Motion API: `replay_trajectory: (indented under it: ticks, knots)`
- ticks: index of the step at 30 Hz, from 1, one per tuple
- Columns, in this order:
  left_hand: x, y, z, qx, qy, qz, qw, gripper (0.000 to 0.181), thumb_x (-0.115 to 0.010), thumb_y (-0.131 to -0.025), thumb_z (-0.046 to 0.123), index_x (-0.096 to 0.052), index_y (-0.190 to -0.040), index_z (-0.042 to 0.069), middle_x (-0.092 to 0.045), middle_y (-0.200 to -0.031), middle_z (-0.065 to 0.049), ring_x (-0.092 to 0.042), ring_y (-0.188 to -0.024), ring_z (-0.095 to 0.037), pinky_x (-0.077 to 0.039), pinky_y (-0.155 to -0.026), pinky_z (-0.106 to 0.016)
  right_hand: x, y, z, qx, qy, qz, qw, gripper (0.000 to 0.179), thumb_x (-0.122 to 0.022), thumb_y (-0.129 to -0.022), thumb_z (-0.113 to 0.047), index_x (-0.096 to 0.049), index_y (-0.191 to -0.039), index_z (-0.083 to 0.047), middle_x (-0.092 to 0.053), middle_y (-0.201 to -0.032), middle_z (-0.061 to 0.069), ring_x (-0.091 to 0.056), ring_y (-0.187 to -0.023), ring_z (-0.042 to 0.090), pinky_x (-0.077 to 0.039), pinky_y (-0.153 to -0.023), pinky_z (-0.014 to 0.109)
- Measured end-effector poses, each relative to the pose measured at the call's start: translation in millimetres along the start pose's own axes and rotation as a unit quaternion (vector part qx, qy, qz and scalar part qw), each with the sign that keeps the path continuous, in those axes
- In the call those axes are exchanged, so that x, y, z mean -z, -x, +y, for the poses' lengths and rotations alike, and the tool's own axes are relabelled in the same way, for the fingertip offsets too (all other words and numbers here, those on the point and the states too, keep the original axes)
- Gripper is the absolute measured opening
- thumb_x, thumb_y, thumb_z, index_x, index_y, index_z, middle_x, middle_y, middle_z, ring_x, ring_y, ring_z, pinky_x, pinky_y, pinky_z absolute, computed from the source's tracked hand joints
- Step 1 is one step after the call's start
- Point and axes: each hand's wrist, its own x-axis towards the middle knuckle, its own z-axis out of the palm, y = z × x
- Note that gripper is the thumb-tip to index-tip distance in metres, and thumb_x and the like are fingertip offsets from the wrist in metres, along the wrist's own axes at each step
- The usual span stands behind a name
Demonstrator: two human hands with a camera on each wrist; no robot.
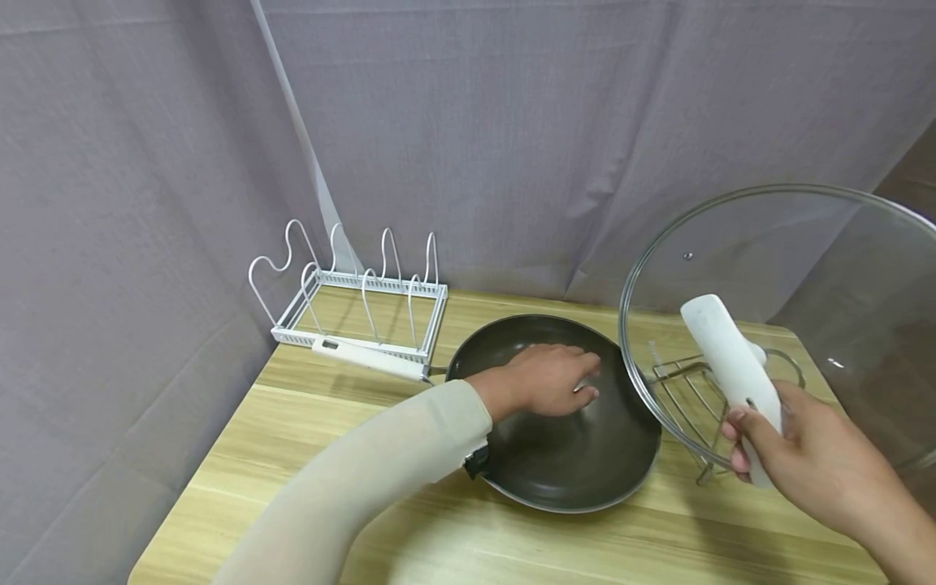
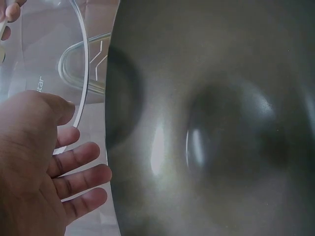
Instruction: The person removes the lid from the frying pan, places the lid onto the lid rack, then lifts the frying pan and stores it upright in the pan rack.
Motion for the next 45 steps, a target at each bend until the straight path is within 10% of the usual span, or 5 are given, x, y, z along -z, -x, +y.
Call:
replay_trajectory:
  ticks: [45]
  knots:
    - [-5.9, -16.4, 6.0, 0.019, 0.023, -0.027, 0.9992, 0.032, -0.053, -0.104, 0.046, -0.058, -0.130, 0.028, -0.058, -0.117, 0.014, -0.059, -0.110, -0.006, -0.048, -0.091, -0.029, 14.3, -0.9, 7.9, -0.004, 0.042, 0.008, 0.9991, 0.024, -0.051, -0.109, -0.025, -0.056, -0.111, -0.002, -0.067, -0.082, -0.001, -0.061, -0.061, 0.009, -0.041, -0.055, 0.024]
